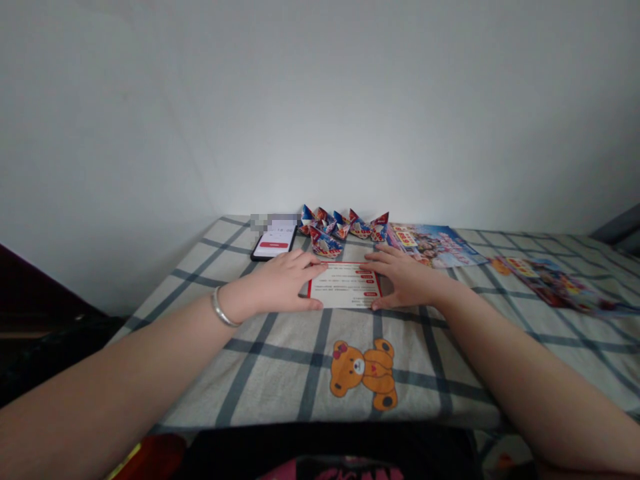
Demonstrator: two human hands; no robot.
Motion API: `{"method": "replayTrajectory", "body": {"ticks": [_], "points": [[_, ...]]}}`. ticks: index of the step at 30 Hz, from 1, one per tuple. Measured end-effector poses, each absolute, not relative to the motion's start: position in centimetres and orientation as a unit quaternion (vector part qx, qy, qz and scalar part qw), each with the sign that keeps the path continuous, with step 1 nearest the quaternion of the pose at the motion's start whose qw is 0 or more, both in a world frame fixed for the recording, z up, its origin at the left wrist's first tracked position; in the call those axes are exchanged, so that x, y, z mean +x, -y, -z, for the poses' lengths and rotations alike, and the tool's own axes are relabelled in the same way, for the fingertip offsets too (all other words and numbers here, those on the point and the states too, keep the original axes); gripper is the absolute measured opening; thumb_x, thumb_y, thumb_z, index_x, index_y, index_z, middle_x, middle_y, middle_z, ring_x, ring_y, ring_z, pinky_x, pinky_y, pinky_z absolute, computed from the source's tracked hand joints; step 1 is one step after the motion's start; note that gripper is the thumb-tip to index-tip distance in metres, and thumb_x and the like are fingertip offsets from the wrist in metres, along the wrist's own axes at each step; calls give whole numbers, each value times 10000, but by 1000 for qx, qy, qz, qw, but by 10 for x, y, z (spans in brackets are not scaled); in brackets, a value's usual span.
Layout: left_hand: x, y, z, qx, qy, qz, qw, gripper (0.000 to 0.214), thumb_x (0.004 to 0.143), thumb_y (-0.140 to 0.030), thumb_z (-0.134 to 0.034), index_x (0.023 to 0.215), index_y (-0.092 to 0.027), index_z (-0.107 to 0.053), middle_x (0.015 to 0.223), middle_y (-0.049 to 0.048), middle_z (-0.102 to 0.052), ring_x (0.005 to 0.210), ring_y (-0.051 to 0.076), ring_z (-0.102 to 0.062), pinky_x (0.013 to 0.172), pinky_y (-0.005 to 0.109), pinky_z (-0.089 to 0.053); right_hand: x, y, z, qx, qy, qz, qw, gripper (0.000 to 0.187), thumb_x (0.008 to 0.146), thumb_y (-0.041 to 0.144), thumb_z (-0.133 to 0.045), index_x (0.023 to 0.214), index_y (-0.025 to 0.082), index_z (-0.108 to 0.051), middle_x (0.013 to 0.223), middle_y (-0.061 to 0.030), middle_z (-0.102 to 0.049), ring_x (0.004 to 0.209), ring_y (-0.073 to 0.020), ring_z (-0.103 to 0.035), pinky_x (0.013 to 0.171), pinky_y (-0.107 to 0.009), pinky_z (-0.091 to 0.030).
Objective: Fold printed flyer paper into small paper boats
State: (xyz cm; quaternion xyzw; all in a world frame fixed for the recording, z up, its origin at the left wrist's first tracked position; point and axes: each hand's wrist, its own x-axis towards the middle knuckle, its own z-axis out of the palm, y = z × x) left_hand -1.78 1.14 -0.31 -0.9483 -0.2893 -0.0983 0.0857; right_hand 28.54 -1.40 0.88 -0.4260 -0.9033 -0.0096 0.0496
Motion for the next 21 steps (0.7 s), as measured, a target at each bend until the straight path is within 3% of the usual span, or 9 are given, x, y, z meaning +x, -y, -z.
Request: {"method": "replayTrajectory", "body": {"ticks": [5, 13, 21], "points": [[-5, 8, -1, -949, 277, 118, 93, 530, 828, -519, -656, 1241, -188, -628, 1222, 100, -616, 1143, 283, -528, 1000, 408, -420, 258, 34, -13, -331, 940, 54, 68, 434, 908, 395, -591, 1293, 195, -617, 1337, -120, -616, 1224, -275, -559, 1134, -528, -301], [12, 12, 7, -949, 262, 135, 113, 282, 878, -361, -622, 1084, -176, -673, 1100, 85, -671, 1050, 263, -596, 922, 421, -479, 242, 36, -8, -321, 936, 101, 101, 277, 830, 262, -604, 1079, 183, -695, 1098, -71, -711, 996, -237, -629, 940, -388, -422], [11, 3, 8, -948, 254, 147, 120, 213, 913, -377, -611, 972, -183, -676, 986, 53, -690, 924, 227, -628, 813, 369, -489, 233, 33, -2, -375, 906, 158, 114, 176, 877, 190, -518, 861, 169, -692, 845, -52, -727, 766, -180, -644, 702, -309, -379]]}}
